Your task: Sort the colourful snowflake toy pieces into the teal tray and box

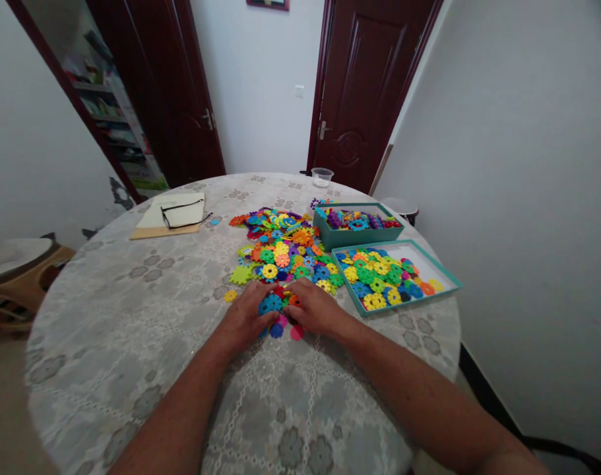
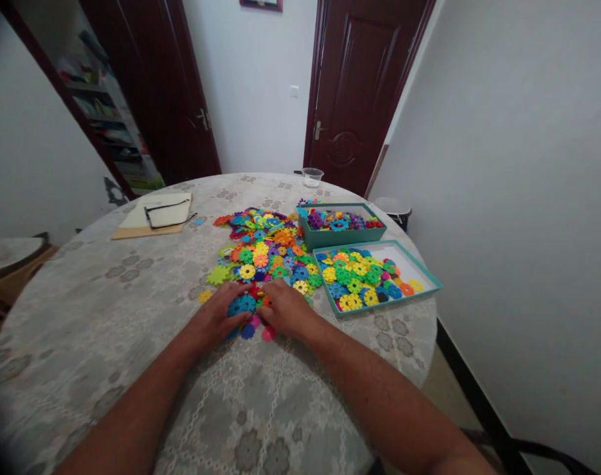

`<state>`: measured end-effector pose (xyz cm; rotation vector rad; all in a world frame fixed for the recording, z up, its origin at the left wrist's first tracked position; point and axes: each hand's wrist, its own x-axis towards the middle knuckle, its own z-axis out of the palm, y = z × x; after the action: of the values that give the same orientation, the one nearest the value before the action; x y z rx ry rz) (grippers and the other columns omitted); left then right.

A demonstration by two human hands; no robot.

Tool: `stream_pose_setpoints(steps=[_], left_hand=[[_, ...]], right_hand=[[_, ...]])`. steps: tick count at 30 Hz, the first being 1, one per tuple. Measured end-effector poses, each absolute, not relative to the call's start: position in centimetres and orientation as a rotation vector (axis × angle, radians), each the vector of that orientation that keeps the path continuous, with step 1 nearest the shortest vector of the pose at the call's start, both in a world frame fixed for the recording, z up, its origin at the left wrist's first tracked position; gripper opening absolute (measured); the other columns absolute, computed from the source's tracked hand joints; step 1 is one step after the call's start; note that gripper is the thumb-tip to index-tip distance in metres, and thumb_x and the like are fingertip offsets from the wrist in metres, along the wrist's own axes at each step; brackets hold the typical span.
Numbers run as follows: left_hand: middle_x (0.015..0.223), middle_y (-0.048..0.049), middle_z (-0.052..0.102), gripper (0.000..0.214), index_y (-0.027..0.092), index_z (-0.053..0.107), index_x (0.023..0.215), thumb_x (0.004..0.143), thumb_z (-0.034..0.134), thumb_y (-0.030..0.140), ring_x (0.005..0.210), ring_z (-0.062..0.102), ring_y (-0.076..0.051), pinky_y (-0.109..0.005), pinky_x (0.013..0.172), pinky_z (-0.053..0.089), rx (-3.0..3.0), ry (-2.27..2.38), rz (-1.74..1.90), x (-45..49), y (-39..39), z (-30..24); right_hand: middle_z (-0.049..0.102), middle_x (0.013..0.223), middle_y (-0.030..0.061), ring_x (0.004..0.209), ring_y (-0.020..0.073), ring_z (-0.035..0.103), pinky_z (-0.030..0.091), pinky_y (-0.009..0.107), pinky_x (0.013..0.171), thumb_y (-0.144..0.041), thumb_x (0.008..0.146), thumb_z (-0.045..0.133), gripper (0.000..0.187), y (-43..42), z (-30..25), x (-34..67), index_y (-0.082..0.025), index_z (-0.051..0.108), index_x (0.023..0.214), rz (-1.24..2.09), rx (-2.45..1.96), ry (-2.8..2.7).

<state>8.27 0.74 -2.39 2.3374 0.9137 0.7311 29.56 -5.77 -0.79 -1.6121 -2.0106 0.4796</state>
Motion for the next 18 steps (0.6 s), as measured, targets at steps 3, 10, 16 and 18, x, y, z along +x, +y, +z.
stream_pose_setpoints(steps=[3, 10, 16, 18], left_hand=[[0.123, -0.0064, 0.063, 0.049, 0.028, 0.064, 0.132, 0.084, 0.071, 0.023, 0.12, 0.06, -0.027, -0.045, 0.108, 0.051, 2.325, 0.885, 0.742, 8.4, 0.7, -2.1], [0.117, -0.0058, 0.064, 0.034, 0.026, 0.068, 0.116, 0.083, 0.072, 0.017, 0.115, 0.061, -0.025, -0.044, 0.105, 0.053, 2.33, 0.891, 0.783, 8.4, 0.3, -1.7], [0.117, -0.0052, 0.067, 0.032, 0.026, 0.067, 0.114, 0.084, 0.073, 0.017, 0.115, 0.062, -0.024, -0.042, 0.103, 0.052, 2.319, 0.929, 0.75, 8.3, 0.2, -1.6], [0.116, -0.0051, 0.068, 0.03, 0.025, 0.067, 0.112, 0.084, 0.071, 0.015, 0.113, 0.063, -0.024, -0.041, 0.102, 0.052, 2.298, 0.94, 0.75, 8.3, 0.1, -1.5]], right_hand=[[0.064, 0.113, 0.0059, 0.108, 0.0219, 0.06, 0.047, 0.033, 0.095, -0.019, 0.089, 0.071, 0.024, -5.8, -0.8, 29.5, -0.021, 0.066, 0.112, 0.45, -1.555, -1.986], [0.065, 0.093, 0.0019, 0.096, 0.0191, 0.061, 0.047, 0.03, 0.088, -0.005, 0.086, 0.06, 0.017, -6.0, -0.6, 29.5, -0.022, 0.064, 0.086, 0.487, -1.421, -2.033], [0.072, 0.091, 0.0013, 0.084, 0.0193, 0.065, 0.052, 0.031, 0.077, -0.027, 0.087, 0.067, 0.015, -5.5, -0.6, 30.7, -0.023, 0.072, 0.101, 0.746, -1.546, -1.626], [0.072, 0.091, 0.0007, 0.081, 0.0188, 0.065, 0.052, 0.029, 0.072, -0.035, 0.087, 0.069, 0.026, -5.4, -0.6, 31.2, -0.023, 0.072, 0.11, 0.845, -1.545, -1.515]])
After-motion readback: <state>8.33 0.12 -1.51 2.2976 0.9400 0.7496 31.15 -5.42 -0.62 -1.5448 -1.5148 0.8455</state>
